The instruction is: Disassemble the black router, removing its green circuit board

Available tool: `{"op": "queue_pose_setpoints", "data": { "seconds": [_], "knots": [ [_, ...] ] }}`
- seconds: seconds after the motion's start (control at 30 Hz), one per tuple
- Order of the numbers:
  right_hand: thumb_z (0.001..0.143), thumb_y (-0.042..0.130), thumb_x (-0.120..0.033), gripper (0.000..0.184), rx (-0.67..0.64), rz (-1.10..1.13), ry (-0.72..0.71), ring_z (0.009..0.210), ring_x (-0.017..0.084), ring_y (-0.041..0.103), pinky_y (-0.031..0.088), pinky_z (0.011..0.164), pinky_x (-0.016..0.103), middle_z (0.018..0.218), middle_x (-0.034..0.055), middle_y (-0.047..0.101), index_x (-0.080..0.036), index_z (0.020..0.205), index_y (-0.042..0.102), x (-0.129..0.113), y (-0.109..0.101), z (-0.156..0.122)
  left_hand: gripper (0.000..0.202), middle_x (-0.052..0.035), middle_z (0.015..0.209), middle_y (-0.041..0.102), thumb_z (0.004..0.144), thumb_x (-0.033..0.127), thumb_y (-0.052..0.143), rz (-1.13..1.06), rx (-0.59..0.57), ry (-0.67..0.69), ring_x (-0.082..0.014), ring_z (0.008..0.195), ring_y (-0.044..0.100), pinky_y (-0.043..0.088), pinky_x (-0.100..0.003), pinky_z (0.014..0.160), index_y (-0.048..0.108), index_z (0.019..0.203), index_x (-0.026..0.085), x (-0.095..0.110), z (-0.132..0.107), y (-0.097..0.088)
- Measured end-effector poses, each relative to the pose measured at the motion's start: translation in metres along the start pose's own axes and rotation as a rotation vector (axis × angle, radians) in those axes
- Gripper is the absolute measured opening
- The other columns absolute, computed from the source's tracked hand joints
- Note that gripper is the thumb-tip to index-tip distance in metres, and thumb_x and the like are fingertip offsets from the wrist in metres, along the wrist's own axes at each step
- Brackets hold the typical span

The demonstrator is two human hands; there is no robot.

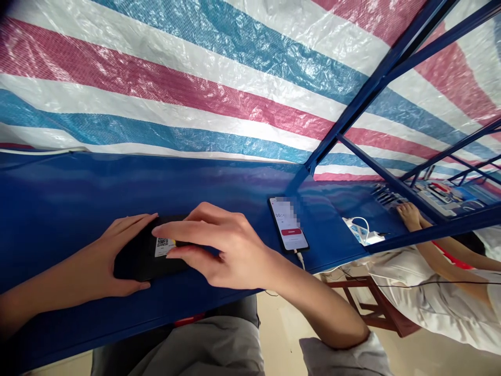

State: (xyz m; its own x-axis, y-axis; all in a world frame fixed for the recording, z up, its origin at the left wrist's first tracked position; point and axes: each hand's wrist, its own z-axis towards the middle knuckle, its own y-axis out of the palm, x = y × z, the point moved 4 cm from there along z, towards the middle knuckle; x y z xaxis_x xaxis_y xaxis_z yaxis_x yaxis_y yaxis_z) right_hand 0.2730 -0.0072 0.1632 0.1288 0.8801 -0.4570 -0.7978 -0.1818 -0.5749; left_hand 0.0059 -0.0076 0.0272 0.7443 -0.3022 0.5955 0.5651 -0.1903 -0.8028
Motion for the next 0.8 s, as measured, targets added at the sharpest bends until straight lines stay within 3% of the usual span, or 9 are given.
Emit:
{"op": "queue_pose_setpoints", "data": {
  "seconds": [0.1, 0.2, 0.33, 0.43, 0.53, 0.63, 0.73, 0.8],
  "knots": [
    [0.101, 0.079, -0.031, 0.014, 0.125, -0.171, -0.008, 0.069, 0.013, 0.063, 0.057, 0.062, 0.026, 0.086, 0.0027, 0.074, -0.019, 0.105, 0.076, 0.005, 0.003, -0.003, 0.115, -0.0052, 0.175, 0.037, 0.077, 0.068, 0.082, 0.004, -0.001, -0.003, -0.0435, 0.161, 0.037, 0.05, -0.055, 0.119, 0.021, 0.173, 0.046, 0.001, 0.0, -0.001],
    [0.099, 0.082, -0.032, 0.02, 0.192, -0.232, -0.005, 0.075, 0.015, 0.069, 0.061, 0.069, 0.027, 0.09, 0.0052, 0.075, -0.016, 0.106, 0.073, 0.007, 0.006, -0.005, 0.115, -0.0056, 0.175, 0.037, 0.077, 0.069, 0.082, 0.005, -0.005, -0.003, -0.0434, 0.162, 0.035, 0.048, -0.055, 0.121, 0.021, 0.173, 0.045, 0.003, 0.0, -0.001],
    [0.105, 0.071, -0.024, 0.031, 0.089, -0.125, 0.024, 0.104, 0.019, 0.079, 0.067, 0.091, 0.029, 0.12, 0.0103, 0.081, -0.019, 0.135, 0.068, 0.003, 0.006, -0.003, 0.114, -0.0072, 0.174, 0.037, 0.078, 0.067, 0.082, -0.003, -0.004, 0.014, -0.0443, 0.161, 0.034, 0.045, -0.057, 0.123, 0.023, 0.172, 0.044, 0.002, 0.001, -0.001],
    [0.106, 0.058, -0.014, 0.038, -0.021, -0.046, 0.045, 0.112, 0.019, 0.079, 0.066, 0.093, 0.028, 0.129, 0.0112, 0.08, -0.018, 0.144, 0.065, -0.002, 0.003, 0.001, 0.115, -0.0075, 0.175, 0.036, 0.078, 0.066, 0.082, -0.016, -0.009, 0.02, -0.0443, 0.161, 0.035, 0.045, -0.058, 0.124, 0.022, 0.172, 0.043, 0.001, 0.001, 0.0],
    [0.106, 0.057, -0.011, 0.034, -0.057, 0.027, 0.031, 0.103, 0.016, 0.078, 0.065, 0.085, 0.023, 0.12, 0.0089, 0.08, -0.018, 0.137, 0.071, -0.003, 0.001, 0.003, 0.116, -0.0066, 0.175, 0.038, 0.076, 0.067, 0.083, -0.018, -0.005, 0.003, -0.0449, 0.16, 0.038, 0.048, -0.058, 0.121, 0.023, 0.173, 0.043, 0.001, 0.001, 0.0],
    [0.105, 0.071, -0.021, 0.018, -0.001, -0.019, 0.006, 0.085, 0.014, 0.073, 0.062, 0.074, 0.023, 0.1, 0.0058, 0.079, -0.016, 0.121, 0.078, 0.001, 0.002, 0.003, 0.115, -0.0057, 0.176, 0.037, 0.077, 0.068, 0.082, -0.017, -0.007, -0.023, -0.044, 0.161, 0.038, 0.051, -0.056, 0.119, 0.023, 0.173, 0.043, 0.004, 0.0, -0.001],
    [0.1, 0.08, -0.029, 0.015, 0.07, -0.115, -0.039, 0.07, 0.013, 0.064, 0.059, 0.064, 0.024, 0.09, 0.0033, 0.076, -0.016, 0.109, 0.08, 0.005, 0.005, 0.001, 0.115, -0.0058, 0.177, 0.035, 0.078, 0.07, 0.08, -0.014, -0.022, -0.043, -0.0435, 0.161, 0.036, 0.051, -0.056, 0.119, 0.022, 0.173, 0.043, 0.005, 0.0, -0.001],
    [0.1, 0.081, -0.032, 0.017, 0.103, -0.155, -0.06, 0.071, 0.014, 0.067, 0.06, 0.064, 0.025, 0.09, 0.0035, 0.076, -0.018, 0.108, 0.079, 0.003, 0.005, 0.001, 0.117, -0.0062, 0.177, 0.034, 0.077, 0.071, 0.081, -0.016, -0.024, -0.031, -0.0448, 0.162, 0.034, 0.051, -0.057, 0.119, 0.021, 0.173, 0.042, 0.005, 0.0, 0.0]
  ]
}}
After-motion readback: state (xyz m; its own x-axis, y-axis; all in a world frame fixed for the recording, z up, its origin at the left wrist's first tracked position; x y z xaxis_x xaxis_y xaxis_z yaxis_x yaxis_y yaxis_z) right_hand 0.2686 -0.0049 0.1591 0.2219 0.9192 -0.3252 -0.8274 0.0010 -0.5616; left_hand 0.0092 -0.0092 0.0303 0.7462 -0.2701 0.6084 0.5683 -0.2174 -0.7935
